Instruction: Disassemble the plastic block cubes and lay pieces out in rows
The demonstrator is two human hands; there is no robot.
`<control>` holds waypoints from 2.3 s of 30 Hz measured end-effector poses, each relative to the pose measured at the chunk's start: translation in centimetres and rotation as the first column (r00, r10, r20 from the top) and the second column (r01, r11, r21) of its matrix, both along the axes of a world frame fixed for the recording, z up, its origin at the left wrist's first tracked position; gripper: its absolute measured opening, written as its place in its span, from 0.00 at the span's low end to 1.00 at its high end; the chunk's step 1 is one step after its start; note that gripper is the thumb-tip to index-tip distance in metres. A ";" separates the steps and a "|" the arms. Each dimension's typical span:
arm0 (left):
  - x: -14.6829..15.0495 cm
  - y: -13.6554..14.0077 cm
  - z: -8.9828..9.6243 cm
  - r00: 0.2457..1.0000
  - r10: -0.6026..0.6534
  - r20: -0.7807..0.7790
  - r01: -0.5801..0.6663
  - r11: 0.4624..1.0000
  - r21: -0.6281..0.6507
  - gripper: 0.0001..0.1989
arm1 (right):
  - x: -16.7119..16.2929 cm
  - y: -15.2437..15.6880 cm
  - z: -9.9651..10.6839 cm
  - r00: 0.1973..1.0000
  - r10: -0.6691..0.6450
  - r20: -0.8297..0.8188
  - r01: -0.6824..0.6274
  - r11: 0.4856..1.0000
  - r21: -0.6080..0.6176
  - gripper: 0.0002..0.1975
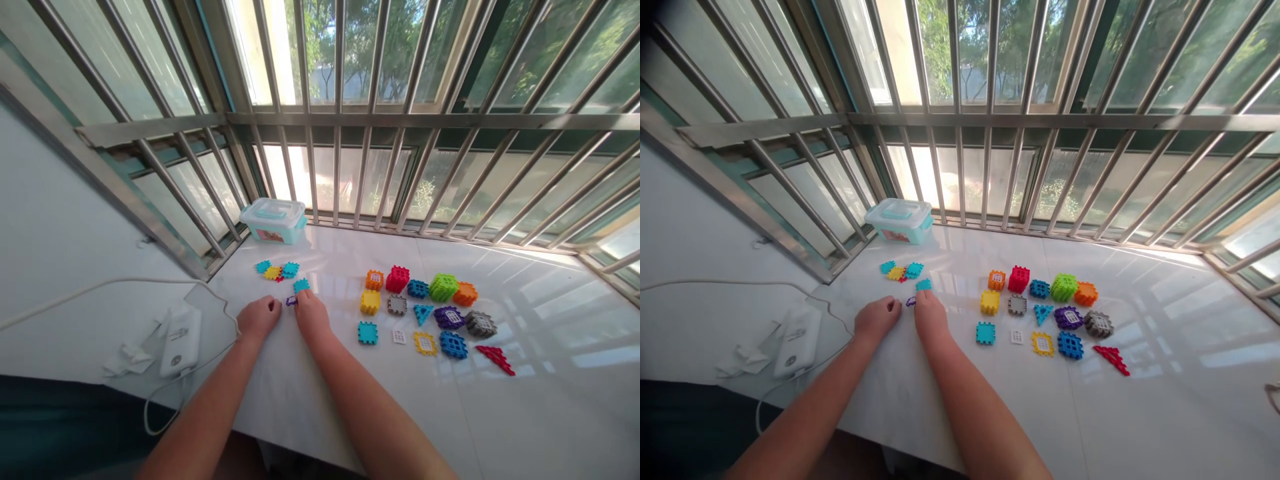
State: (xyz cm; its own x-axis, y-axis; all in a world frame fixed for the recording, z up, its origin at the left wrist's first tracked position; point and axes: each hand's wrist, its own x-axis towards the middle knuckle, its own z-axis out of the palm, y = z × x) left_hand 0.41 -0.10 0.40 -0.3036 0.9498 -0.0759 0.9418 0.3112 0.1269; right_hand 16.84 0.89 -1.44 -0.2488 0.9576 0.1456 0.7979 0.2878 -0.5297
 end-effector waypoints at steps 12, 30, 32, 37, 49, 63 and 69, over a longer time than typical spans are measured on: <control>-0.2 0.1 -0.4 1.000 -0.007 0.017 0.006 1.000 0.021 0.22 | 0.7 -1.0 -0.1 0.986 -0.080 -0.145 0.073 0.996 -0.052 0.08; -0.2 0.1 -0.5 1.000 0.006 0.016 -0.006 1.000 0.028 0.21 | 5.9 -3.4 3.6 0.955 0.289 0.075 -0.282 0.955 -0.089 0.23; -0.2 0.1 -0.5 1.000 0.000 0.017 -0.001 1.000 0.031 0.21 | 5.0 -2.9 3.7 0.972 0.218 0.092 -0.217 0.976 -0.028 0.19; -0.1 0.1 -0.3 1.000 0.005 0.023 -0.006 1.000 0.023 0.21 | 1.3 0.4 3.1 0.986 0.084 0.146 -0.089 0.996 0.029 0.18; 0.1 -0.1 0.2 1.000 -0.002 -0.001 0.002 1.000 0.006 0.21 | 0.2 4.5 2.2 0.948 0.185 0.259 -0.193 0.981 0.005 0.11; -0.2 -0.1 0.0 0.999 -0.032 -0.034 0.032 0.999 -0.005 0.25 | -1.3 2.4 2.4 0.949 0.204 0.242 -0.196 0.979 -0.056 0.22; -0.2 -0.2 0.3 0.999 -0.043 -0.022 0.043 0.999 0.000 0.25 | -1.3 3.1 2.8 0.987 0.143 0.074 -0.129 0.977 -0.170 0.29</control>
State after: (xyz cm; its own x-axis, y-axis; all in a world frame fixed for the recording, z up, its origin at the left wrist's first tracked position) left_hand 0.21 -0.30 0.66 -0.2637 0.9622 -0.0687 0.9571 0.2698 0.1058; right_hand 15.51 3.99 1.35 -0.3833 0.9228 -0.0383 0.8016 0.3118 -0.5101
